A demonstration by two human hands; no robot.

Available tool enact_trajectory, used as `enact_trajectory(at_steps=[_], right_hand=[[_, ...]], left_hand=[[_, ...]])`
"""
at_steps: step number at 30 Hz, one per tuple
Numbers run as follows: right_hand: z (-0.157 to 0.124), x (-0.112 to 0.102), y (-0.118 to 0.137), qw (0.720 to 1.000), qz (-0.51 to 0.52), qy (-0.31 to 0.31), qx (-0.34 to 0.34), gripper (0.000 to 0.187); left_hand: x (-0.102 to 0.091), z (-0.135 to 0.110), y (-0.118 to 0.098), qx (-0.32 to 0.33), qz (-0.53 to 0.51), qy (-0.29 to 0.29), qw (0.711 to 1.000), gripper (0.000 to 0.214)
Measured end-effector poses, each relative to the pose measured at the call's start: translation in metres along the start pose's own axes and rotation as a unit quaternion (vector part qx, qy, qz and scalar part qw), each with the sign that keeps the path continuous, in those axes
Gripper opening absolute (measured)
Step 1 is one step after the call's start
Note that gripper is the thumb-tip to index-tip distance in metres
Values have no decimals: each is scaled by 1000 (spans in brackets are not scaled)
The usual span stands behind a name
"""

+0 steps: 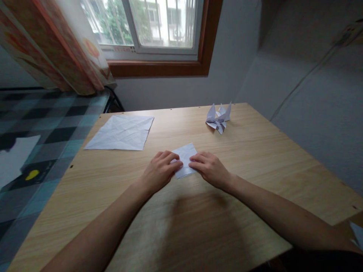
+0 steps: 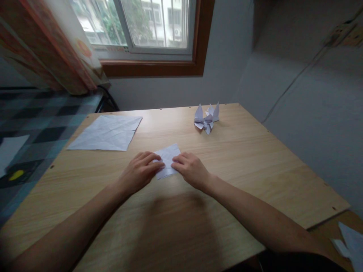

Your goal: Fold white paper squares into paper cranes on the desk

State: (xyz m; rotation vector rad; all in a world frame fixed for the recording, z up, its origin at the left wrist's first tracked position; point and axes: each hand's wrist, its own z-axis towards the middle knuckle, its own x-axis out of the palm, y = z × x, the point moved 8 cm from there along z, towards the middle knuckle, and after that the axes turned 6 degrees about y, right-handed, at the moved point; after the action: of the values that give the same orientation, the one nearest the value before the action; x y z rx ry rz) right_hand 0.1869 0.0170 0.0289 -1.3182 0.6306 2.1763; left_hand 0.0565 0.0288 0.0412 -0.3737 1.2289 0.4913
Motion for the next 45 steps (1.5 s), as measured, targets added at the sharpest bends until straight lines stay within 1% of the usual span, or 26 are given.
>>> enact_trajectory(at_steps=[2,4,7,10,14,16,17,18,20,22,23,25,28,30,32,34,37,39,41,45], right_hand=[[-2,0,6,999,-14,9,-40,17],[-4,0,11,998,-31,19,-57,17],[-9,0,20,996,-48,45,-57,18],[-11,2,35,994,-29,71,-75,18],[-10,6,57,985,50,74,-150,18],[-9,5,59,975,119,62,-175,21],[-8,2,55,972,156,47,-169,24],[-7,-1,46,970,188,28,-149,27],[-7,-10,20,972,220,-19,-74,38],[-10,-17,-8,975,215,-52,-4,42],[-11,-20,-17,975,214,-56,9,42],[-13,-20,-27,975,220,-35,4,42],[-13,-15,-31,972,235,-2,-6,35],[-11,-12,-31,971,237,4,7,27],[-9,-11,-31,971,238,7,24,24],[-6,-10,-31,969,244,19,26,31],[-6,-11,-33,968,248,38,12,47],[-8,-11,-37,968,246,41,13,51],[-9,-11,-40,969,244,41,16,47],[-6,-11,-41,972,233,24,27,22]], left_hand=[[4,1,-11,52,20,34,998,18],[7,1,-15,62,42,61,995,18],[4,3,-13,30,58,74,995,18],[1,5,-9,-11,58,84,995,17],[2,5,-5,-48,49,92,993,24],[4,3,-2,-58,38,92,993,31],[5,2,0,-60,31,93,993,36],[7,1,1,-61,24,95,993,40],[9,-1,4,-60,16,101,993,46],[11,-2,6,-64,13,114,991,51],[12,-2,7,-66,11,122,990,52],[14,-2,9,-70,5,134,988,53],[15,-2,9,-73,-7,138,988,53],[15,-2,10,-75,-12,138,988,52],[15,-2,10,-77,-16,138,987,52],[15,-1,10,-78,-22,137,987,52],[14,-1,10,-79,-30,137,987,50],[13,-1,10,-79,-31,138,987,50],[13,-1,10,-77,-31,134,988,50],[12,-1,10,-72,-36,122,989,51]])
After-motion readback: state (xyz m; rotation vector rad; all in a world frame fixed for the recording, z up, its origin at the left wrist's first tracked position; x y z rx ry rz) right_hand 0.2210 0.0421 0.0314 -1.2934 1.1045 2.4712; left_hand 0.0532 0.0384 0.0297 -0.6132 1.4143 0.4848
